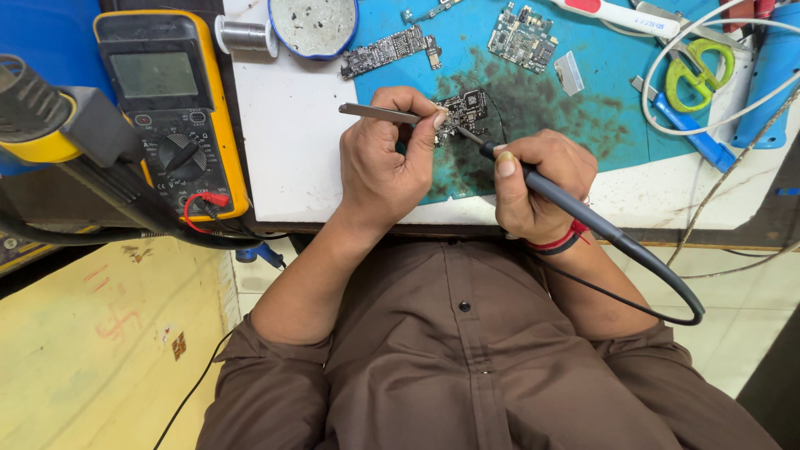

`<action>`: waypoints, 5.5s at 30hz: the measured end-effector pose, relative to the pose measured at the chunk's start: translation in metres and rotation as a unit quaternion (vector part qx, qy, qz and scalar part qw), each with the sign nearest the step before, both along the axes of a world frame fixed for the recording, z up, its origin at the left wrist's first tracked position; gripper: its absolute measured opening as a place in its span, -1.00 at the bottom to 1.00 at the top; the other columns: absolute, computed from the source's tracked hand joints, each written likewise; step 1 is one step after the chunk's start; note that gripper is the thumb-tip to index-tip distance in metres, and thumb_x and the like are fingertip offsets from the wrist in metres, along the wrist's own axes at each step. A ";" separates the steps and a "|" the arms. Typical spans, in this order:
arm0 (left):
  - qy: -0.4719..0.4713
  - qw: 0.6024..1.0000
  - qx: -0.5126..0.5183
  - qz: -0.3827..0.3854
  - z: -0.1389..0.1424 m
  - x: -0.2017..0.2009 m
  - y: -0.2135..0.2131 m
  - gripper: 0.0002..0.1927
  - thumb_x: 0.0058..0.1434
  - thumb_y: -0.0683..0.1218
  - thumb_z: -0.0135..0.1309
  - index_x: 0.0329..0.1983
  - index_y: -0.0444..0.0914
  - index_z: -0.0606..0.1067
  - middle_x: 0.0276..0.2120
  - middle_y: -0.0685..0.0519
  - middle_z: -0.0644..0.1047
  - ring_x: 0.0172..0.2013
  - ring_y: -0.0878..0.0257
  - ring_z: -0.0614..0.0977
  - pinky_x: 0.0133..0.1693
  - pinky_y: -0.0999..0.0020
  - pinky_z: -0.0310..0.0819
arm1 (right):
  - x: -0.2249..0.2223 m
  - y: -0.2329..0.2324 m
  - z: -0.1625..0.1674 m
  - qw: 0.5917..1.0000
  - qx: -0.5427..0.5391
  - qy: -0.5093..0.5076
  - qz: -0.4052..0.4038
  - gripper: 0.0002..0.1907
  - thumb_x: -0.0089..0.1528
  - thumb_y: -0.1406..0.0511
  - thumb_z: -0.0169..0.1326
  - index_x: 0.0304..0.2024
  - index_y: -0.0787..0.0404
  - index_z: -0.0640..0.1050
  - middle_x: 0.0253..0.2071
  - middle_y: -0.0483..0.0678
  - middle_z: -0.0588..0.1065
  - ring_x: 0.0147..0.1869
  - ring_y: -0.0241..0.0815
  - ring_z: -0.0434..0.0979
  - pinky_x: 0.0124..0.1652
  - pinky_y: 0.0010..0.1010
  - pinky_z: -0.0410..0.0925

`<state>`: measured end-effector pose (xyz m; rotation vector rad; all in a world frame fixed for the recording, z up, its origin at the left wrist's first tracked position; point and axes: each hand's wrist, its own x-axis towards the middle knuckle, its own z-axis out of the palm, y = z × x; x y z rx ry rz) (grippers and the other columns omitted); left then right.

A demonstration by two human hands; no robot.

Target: The person uses a soldering iron and tweezers to apply solder to a small circuit board. They repeatedly heat and reposition the board while working on specific solder joints.

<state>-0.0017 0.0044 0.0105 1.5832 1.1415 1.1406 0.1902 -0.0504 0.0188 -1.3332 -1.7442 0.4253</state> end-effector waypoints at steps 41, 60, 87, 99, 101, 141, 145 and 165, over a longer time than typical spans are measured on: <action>0.006 1.000 0.012 0.001 -0.001 0.000 -0.001 -0.91 0.43 -0.24 0.16 -0.13 -0.28 0.46 -0.32 0.08 0.61 -0.39 0.39 0.64 -0.33 0.50 0.53 | 0.001 0.000 0.000 1.000 -0.003 -0.008 0.004 -0.90 0.40 0.39 0.08 -0.24 0.29 0.49 -0.38 0.00 0.53 -0.43 -0.08 0.48 -0.39 -0.35 0.31; -0.006 1.000 -0.004 0.004 0.000 0.000 -0.001 -0.89 0.42 -0.24 0.18 -0.14 -0.28 0.45 -0.39 0.08 0.60 -0.45 0.40 0.58 -0.39 0.50 0.44 | 0.001 -0.001 0.000 1.000 -0.004 0.011 -0.001 -0.88 0.41 0.37 0.08 -0.23 0.29 0.49 -0.36 0.02 0.53 -0.44 -0.11 0.49 -0.38 -0.37 0.31; 0.003 0.999 0.028 -0.033 -0.002 -0.001 0.001 -0.85 0.43 -0.22 0.18 -0.08 -0.26 0.43 -0.27 0.08 0.65 -0.41 0.37 0.66 -0.36 0.48 0.51 | 0.001 -0.002 -0.002 1.000 -0.005 0.010 -0.016 -0.85 0.42 0.35 0.09 -0.26 0.28 0.49 -0.44 -0.02 0.47 -0.48 -0.14 0.45 -0.41 -0.37 0.26; 0.021 0.999 0.028 -0.030 -0.002 -0.002 0.000 -0.86 0.42 -0.21 0.20 -0.08 -0.25 0.44 -0.28 0.09 0.64 -0.41 0.37 0.65 -0.34 0.46 0.51 | 0.000 -0.001 -0.002 1.000 -0.008 0.005 -0.023 -0.85 0.43 0.36 0.08 -0.25 0.29 0.48 -0.41 0.00 0.48 -0.47 -0.12 0.45 -0.40 -0.36 0.26; 0.019 0.999 0.027 -0.030 -0.002 -0.002 0.000 -0.86 0.42 -0.21 0.20 -0.08 -0.24 0.44 -0.28 0.09 0.64 -0.40 0.37 0.65 -0.34 0.47 0.51 | 0.000 -0.001 -0.002 1.000 -0.006 0.009 -0.020 -0.85 0.44 0.36 0.08 -0.24 0.29 0.48 -0.39 0.01 0.51 -0.46 -0.12 0.46 -0.39 -0.37 0.27; 0.013 0.999 0.040 -0.029 -0.004 -0.001 0.000 -0.88 0.44 -0.22 0.17 -0.07 -0.25 0.45 -0.16 0.04 0.67 -0.26 0.31 0.75 -0.25 0.47 0.62 | 0.000 -0.002 -0.001 0.999 -0.014 0.008 -0.029 -0.85 0.43 0.36 0.09 -0.25 0.29 0.49 -0.41 0.00 0.49 -0.47 -0.14 0.44 -0.40 -0.37 0.26; 0.018 0.999 0.034 -0.031 -0.005 -0.001 0.000 -0.88 0.42 -0.22 0.18 -0.08 -0.26 0.45 -0.18 0.03 0.68 -0.29 0.33 0.74 -0.28 0.47 0.60 | 0.000 -0.001 -0.001 1.000 -0.009 0.014 -0.020 -0.84 0.44 0.35 0.09 -0.24 0.30 0.49 -0.40 0.00 0.50 -0.46 -0.13 0.46 -0.39 -0.37 0.28; 0.007 1.000 0.009 -0.019 -0.004 0.000 -0.001 -0.89 0.43 -0.24 0.17 -0.08 -0.27 0.45 -0.19 0.01 0.69 -0.31 0.35 0.72 -0.28 0.47 0.59 | -0.001 -0.002 -0.002 1.000 -0.010 0.007 -0.025 -0.86 0.43 0.38 0.10 -0.25 0.30 0.49 -0.42 0.00 0.47 -0.47 -0.12 0.44 -0.40 -0.36 0.26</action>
